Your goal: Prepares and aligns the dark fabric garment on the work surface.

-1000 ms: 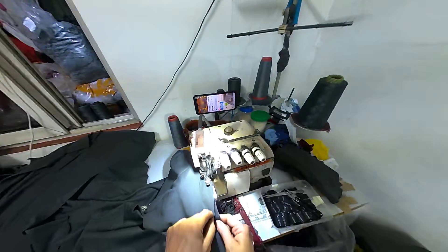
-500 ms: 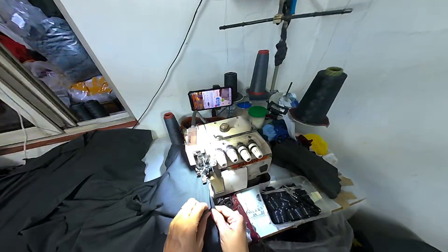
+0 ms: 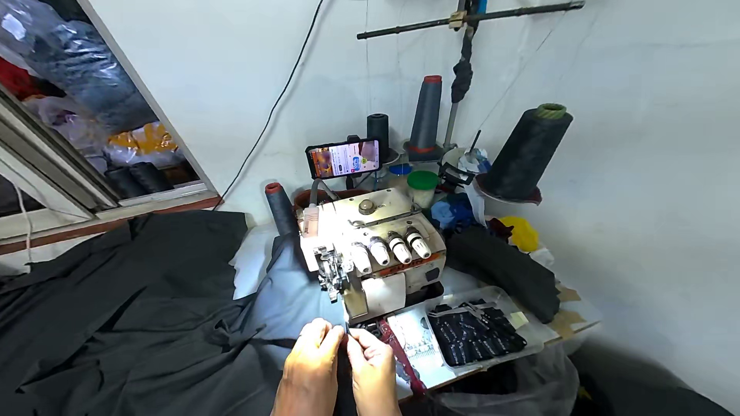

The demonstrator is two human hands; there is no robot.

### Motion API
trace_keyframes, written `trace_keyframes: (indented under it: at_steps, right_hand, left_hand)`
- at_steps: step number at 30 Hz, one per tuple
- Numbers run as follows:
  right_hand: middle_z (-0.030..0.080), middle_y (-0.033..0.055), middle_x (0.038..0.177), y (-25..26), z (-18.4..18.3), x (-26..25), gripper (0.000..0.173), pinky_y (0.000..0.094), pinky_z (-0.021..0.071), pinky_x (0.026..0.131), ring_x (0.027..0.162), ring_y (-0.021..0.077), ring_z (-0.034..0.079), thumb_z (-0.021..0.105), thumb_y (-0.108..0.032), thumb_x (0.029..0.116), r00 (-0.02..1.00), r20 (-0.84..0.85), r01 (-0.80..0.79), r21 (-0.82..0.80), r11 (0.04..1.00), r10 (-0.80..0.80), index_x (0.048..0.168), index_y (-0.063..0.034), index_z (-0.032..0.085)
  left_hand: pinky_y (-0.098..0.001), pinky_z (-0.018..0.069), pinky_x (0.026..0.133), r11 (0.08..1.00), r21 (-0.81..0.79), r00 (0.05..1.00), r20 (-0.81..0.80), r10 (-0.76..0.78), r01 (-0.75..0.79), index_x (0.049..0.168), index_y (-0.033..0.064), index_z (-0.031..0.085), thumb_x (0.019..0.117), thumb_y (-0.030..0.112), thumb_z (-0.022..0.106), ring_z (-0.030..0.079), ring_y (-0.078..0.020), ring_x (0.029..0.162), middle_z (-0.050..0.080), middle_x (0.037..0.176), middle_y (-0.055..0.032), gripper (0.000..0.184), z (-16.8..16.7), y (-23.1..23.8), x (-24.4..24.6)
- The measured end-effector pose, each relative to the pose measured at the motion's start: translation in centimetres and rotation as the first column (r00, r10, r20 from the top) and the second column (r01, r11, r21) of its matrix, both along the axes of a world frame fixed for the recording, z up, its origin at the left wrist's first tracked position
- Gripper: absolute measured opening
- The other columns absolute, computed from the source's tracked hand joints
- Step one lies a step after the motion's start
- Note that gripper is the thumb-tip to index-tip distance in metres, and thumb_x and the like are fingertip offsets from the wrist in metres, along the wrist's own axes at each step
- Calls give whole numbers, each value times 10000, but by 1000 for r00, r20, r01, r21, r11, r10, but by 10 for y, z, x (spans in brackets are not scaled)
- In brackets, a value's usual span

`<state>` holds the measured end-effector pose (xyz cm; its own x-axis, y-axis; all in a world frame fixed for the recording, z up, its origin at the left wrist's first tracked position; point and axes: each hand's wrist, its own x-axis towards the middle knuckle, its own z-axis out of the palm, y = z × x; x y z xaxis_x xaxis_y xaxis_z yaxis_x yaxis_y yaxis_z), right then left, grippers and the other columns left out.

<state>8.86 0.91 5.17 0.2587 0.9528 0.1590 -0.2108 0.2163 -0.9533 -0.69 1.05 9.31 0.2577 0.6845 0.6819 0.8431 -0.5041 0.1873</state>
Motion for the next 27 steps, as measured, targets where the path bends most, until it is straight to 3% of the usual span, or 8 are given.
trace_keyframes:
  at_steps: [3,6,9,13,18,21,25,27]
  right_hand:
    - [727,38,805,5,2,-3,189,164,548,714,740,-2,664,561,31,953,1000,-2,17,1,1000,-17,922,30,748]
    - [725,36,802,7,4,-4,194,167,549,722,743,-3,663,557,27,960,1000,-13,6,-15,1000,-6,914,31,745]
    - [726,42,817,7,2,-5,193,161,549,744,761,-6,665,548,50,950,999,-40,-14,-9,1000,13,923,44,739]
    - [717,46,830,9,-6,0,180,182,563,722,754,21,668,538,43,966,991,-70,-112,41,993,115,945,42,718]
    - [638,2,722,8,-35,14,209,163,474,642,660,-26,565,557,-44,979,964,197,-198,88,976,178,853,24,709]
    - [693,71,744,4,-47,16,189,189,520,677,687,19,632,566,-10,954,932,311,-244,166,955,184,872,58,722]
    - [715,117,764,1,-46,14,184,239,549,701,709,80,677,571,4,951,909,366,-280,182,942,200,888,71,730]
    - [711,121,760,1,-48,14,183,233,551,703,708,77,676,568,8,948,909,367,-281,191,941,197,889,80,725]
  left_hand:
    - [-239,572,719,999,38,1000,22,5,-6,893,51,777,932,77,568,684,-188,781,670,824,-99,214,0,6,0]
    - [-286,579,745,998,68,999,34,16,-18,913,63,791,920,69,565,685,-223,817,679,854,-113,227,-2,7,0]
    - [-416,527,901,992,103,998,10,67,-68,976,89,808,921,72,540,688,-295,972,740,986,-112,275,-10,3,1]
    - [-546,483,1031,991,88,993,-51,107,-102,1126,91,785,946,81,522,678,-363,1155,742,1187,-120,320,-22,0,-3]
    - [-679,427,1004,995,69,995,-71,76,-71,1186,111,760,954,92,495,638,-369,1243,714,1289,-68,352,-25,11,-18]
    - [-677,427,1008,1000,-1,1000,-10,27,-27,1171,105,757,947,122,462,621,-364,1271,715,1284,-64,371,-21,17,-26]
    - [-462,504,1047,998,-55,989,149,-6,14,1150,118,763,958,161,460,649,-239,1238,737,1229,-24,361,-12,42,-41]
    - [-398,499,1074,994,-106,975,222,-9,33,1148,101,761,966,161,492,638,-230,1249,734,1219,-43,330,-6,56,-45]
